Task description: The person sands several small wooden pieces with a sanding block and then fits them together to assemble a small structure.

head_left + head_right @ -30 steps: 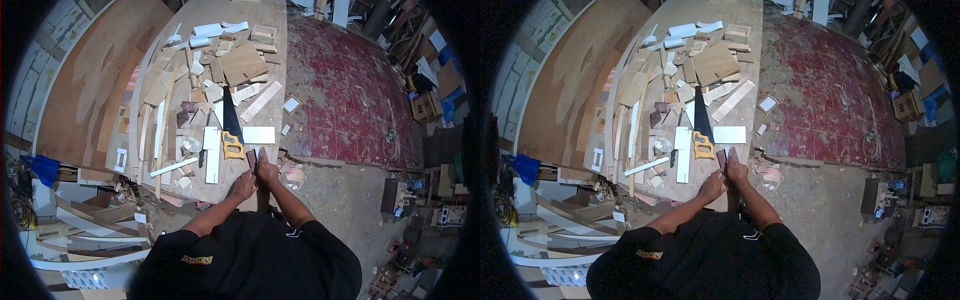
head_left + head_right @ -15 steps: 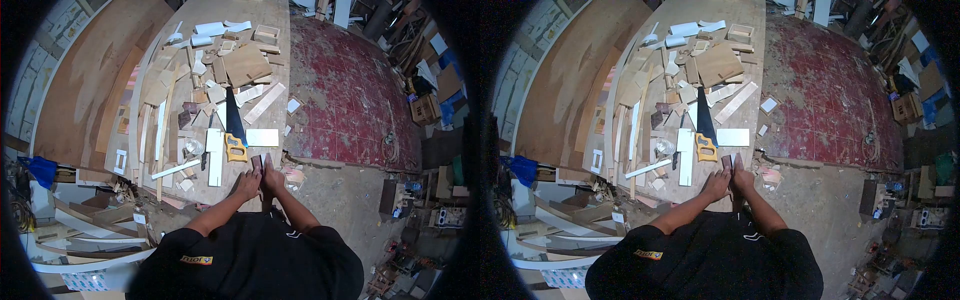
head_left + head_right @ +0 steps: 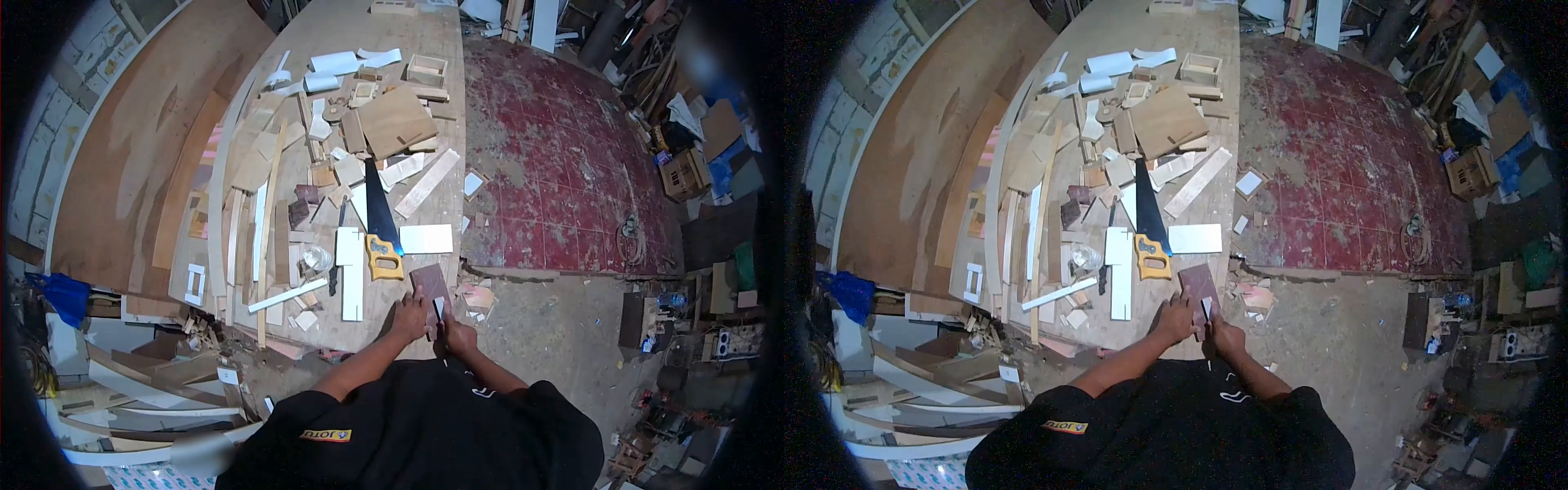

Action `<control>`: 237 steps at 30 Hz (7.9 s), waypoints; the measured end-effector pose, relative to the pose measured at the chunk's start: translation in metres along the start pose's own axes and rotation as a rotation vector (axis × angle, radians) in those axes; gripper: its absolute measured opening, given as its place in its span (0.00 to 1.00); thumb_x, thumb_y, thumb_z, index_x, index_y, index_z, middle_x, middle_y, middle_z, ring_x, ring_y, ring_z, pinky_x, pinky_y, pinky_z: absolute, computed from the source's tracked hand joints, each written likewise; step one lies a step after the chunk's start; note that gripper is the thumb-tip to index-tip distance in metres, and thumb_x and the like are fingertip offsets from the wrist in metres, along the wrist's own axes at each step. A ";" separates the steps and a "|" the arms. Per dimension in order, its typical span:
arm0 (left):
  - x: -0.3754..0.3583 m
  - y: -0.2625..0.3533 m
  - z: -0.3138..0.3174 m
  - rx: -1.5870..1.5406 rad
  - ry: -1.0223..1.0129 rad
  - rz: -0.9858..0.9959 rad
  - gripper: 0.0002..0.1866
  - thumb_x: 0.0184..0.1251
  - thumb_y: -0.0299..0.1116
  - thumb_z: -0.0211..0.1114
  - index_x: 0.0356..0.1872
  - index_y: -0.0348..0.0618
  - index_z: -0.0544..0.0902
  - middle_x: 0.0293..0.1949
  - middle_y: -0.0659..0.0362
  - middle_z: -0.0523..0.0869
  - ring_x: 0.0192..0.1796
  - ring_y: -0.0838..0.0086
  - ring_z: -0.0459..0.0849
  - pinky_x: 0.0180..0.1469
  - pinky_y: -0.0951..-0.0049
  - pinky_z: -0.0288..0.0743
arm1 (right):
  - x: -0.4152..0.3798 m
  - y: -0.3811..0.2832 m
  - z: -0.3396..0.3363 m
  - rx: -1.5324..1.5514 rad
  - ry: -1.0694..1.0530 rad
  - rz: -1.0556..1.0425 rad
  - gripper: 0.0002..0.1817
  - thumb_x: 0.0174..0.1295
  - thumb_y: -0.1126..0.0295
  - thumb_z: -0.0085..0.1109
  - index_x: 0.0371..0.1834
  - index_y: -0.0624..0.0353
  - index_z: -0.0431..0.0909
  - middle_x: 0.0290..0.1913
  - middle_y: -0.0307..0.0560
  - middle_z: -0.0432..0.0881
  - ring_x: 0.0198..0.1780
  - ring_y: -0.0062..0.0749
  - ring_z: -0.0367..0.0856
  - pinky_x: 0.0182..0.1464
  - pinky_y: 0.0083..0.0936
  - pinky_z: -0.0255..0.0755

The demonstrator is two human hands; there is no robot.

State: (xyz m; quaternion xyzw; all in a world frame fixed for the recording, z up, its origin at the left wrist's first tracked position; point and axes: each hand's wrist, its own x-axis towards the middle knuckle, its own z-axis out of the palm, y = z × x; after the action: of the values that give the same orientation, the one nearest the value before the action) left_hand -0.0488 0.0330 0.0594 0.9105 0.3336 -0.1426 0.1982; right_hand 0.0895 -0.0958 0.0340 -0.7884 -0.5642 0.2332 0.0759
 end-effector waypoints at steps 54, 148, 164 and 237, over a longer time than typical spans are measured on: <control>0.003 0.015 -0.003 -0.134 -0.183 -0.237 0.35 0.55 0.37 0.67 0.64 0.39 0.66 0.73 0.47 0.57 0.72 0.48 0.60 0.66 0.56 0.68 | 0.215 -0.061 -0.055 0.179 0.166 0.002 0.28 0.72 0.59 0.46 0.72 0.51 0.57 0.32 0.57 0.84 0.33 0.49 0.84 0.36 0.40 0.76; -0.026 0.051 0.023 0.078 -0.116 -0.152 0.52 0.59 0.57 0.64 0.76 0.44 0.45 0.78 0.56 0.40 0.76 0.47 0.50 0.67 0.34 0.55 | 0.097 0.044 0.011 -0.320 0.144 -0.335 0.35 0.62 0.62 0.50 0.75 0.46 0.54 0.22 0.52 0.82 0.20 0.46 0.82 0.20 0.45 0.71; -0.029 0.038 0.024 -0.057 -0.141 -0.175 0.54 0.52 0.46 0.66 0.77 0.50 0.42 0.79 0.61 0.38 0.78 0.51 0.44 0.67 0.29 0.50 | 0.017 0.041 0.015 -0.215 0.019 -0.502 0.39 0.58 0.65 0.53 0.75 0.50 0.52 0.23 0.53 0.81 0.21 0.47 0.82 0.22 0.45 0.74; -0.055 0.023 -0.162 -0.832 0.791 -0.058 0.43 0.54 0.29 0.70 0.70 0.37 0.58 0.39 0.51 0.83 0.39 0.70 0.84 0.42 0.70 0.79 | 0.083 -0.098 -0.132 1.675 -0.399 -0.230 0.29 0.66 0.55 0.44 0.65 0.60 0.69 0.54 0.46 0.78 0.50 0.31 0.77 0.49 0.27 0.71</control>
State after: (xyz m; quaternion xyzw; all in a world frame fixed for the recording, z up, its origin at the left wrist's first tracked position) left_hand -0.0534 0.0607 0.2297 0.7303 0.4352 0.3468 0.3961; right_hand 0.0871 0.0342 0.1641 -0.3552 -0.2856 0.6966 0.5540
